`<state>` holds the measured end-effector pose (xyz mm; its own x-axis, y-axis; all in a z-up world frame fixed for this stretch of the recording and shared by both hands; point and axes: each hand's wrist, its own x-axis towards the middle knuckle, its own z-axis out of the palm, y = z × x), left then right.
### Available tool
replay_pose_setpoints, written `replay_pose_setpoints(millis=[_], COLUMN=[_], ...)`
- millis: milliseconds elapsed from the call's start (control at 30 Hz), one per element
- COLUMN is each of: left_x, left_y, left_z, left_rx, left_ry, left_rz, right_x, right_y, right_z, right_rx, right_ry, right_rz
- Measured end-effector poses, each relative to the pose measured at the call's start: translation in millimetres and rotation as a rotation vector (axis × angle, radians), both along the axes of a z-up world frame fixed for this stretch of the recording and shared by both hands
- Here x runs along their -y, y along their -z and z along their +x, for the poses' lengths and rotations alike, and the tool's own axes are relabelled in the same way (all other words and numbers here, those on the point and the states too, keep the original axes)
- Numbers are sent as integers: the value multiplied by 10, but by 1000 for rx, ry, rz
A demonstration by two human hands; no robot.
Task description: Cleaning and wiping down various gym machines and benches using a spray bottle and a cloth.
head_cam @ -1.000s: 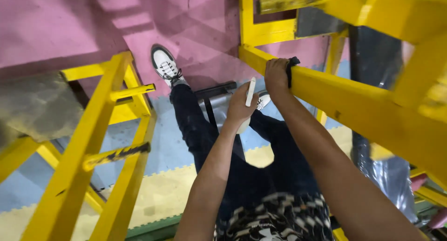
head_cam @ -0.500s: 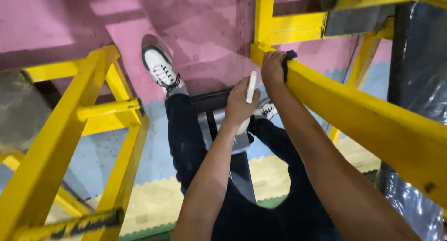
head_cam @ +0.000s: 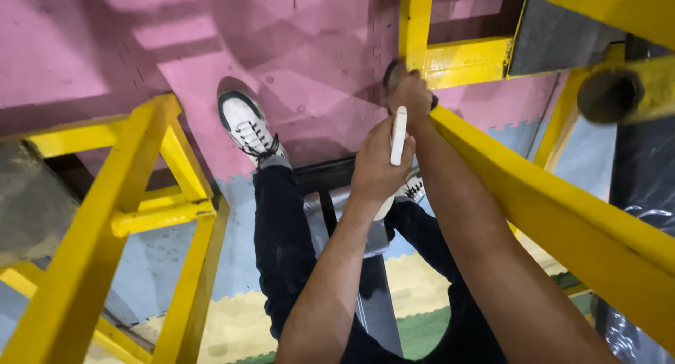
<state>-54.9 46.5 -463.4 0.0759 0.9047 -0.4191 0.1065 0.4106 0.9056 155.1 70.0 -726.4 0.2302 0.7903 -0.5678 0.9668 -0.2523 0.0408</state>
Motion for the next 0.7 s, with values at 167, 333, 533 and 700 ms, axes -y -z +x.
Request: replay_pose_setpoints(millis=[167,333,533,700], left_x=[-318,-527,-817,-955], left_y=[-144,-199,-245,-209], left_z=[-39,-99,-259,-340], left_rx=[18,-6,10,-34], left_ry=[12,12,8,36], left_rz=[-92,-8,-35,-120], right_x=[-824,-706,-30,-1209], right_y=[-681,-241,697,-7], right_z=[-441,-352,-221,-379], right_rx=[-58,-171,288,-61], right_ry=[71,-93,-19,-119], right_rz=[264,254,225,269])
